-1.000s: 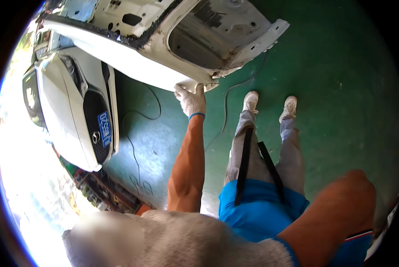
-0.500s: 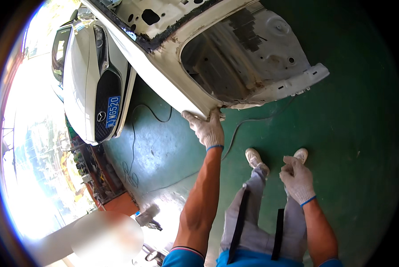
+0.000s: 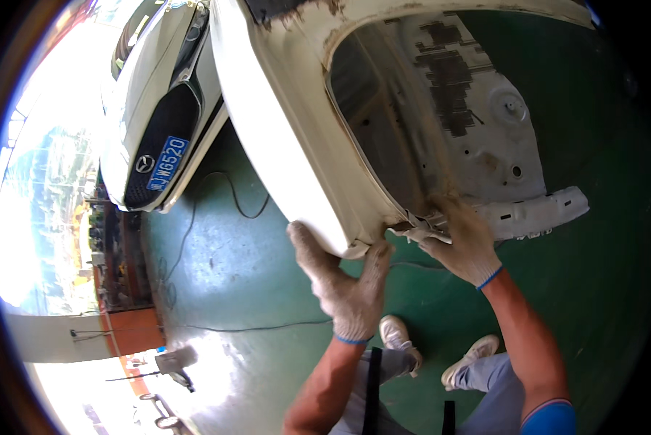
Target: The person uses a hammer and a wooden block to tap and align the front fender of a white car, then removes the fender and inspects its inner surface and mounting points. The person handles the fender by hand, turning it over and checking edges and clips.
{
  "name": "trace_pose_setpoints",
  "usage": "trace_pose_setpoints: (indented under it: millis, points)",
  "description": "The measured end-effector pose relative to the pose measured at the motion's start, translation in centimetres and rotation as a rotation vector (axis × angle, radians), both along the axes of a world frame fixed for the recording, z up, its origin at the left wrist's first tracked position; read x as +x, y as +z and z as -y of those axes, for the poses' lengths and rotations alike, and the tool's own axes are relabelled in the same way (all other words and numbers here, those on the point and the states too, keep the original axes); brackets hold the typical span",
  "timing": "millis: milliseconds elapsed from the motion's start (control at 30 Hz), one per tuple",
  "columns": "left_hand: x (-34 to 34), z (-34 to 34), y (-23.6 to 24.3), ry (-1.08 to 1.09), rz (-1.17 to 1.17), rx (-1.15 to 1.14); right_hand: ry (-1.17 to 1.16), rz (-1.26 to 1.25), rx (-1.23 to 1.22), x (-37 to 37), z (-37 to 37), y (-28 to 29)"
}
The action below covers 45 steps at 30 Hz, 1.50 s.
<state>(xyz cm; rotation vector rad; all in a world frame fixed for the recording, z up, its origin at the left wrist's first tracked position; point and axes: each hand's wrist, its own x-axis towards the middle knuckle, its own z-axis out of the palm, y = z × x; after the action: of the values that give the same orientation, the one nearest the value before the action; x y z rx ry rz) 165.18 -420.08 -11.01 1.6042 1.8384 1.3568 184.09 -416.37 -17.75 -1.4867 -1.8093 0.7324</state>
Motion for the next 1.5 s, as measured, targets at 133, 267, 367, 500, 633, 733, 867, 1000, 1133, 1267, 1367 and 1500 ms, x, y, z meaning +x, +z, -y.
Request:
trace_pose_setpoints:
  millis: [133, 267, 367, 500, 633, 733, 867, 1000, 1133, 1267, 1367, 1500]
  points:
    - [-1.9, 1.4, -3.8, -0.199, 0.267, 0.177, 0.201, -0.128, -0.082, -0.6, -1.7, -4.6]
    - [-3.1, 6.9, -8.8, -0.154, 0.053, -0.174, 0.267, -0.285, -0.113, -2.1, -1.6, -6.8]
    - [-2.5, 9.9, -7.5, -0.506, -0.424, -0.644, 0.225, -0.258, -0.024, -1.3, -1.0, -6.5]
    - [-0.5, 14.4, -6.1, -0.659, -0.539, -0.639, 0.181, -0.349, -0.086, -1.6, 0.0, -6.0]
    - [1.8, 17.4, -4.8, -0.646, -0.663, -0.776, 0.182, -0.329, 0.016, -1.7, 0.1, -7.0]
    - [2.3, 19.2, -4.8, -0.622, -0.606, -0.829, 0.183, -0.296, 0.085, -1.6, 0.0, -7.6]
    - [1.5, 20.2, -5.8, -0.503, -0.585, -0.849, 0.161, -0.231, 0.122, -1.5, 0.1, -8.2]
    - [0.7, 20.2, -7.4, -0.423, -0.649, -0.915, 0.151, -0.224, 0.187, -1.7, 0.0, -9.0]
    - [0.5, 17.7, -7.1, -0.379, -0.553, -0.835, 0.125, -0.255, 0.206, -1.3, -0.2, -8.8]
    - [-0.6, 13.9, -8.6, -0.166, 0.211, -0.462, 0.091, -0.206, 0.239, -1.6, 0.1, -8.4]
    - [0.8, 8.7, -5.0, -0.038, 0.523, -0.212, 0.123, -0.212, 0.18, -1.6, 0.7, -7.1]
    - [2.7, 2.8, -1.4, -0.161, 0.921, -0.098, 0.135, -0.254, 0.152, -1.1, 0.2, -7.4]
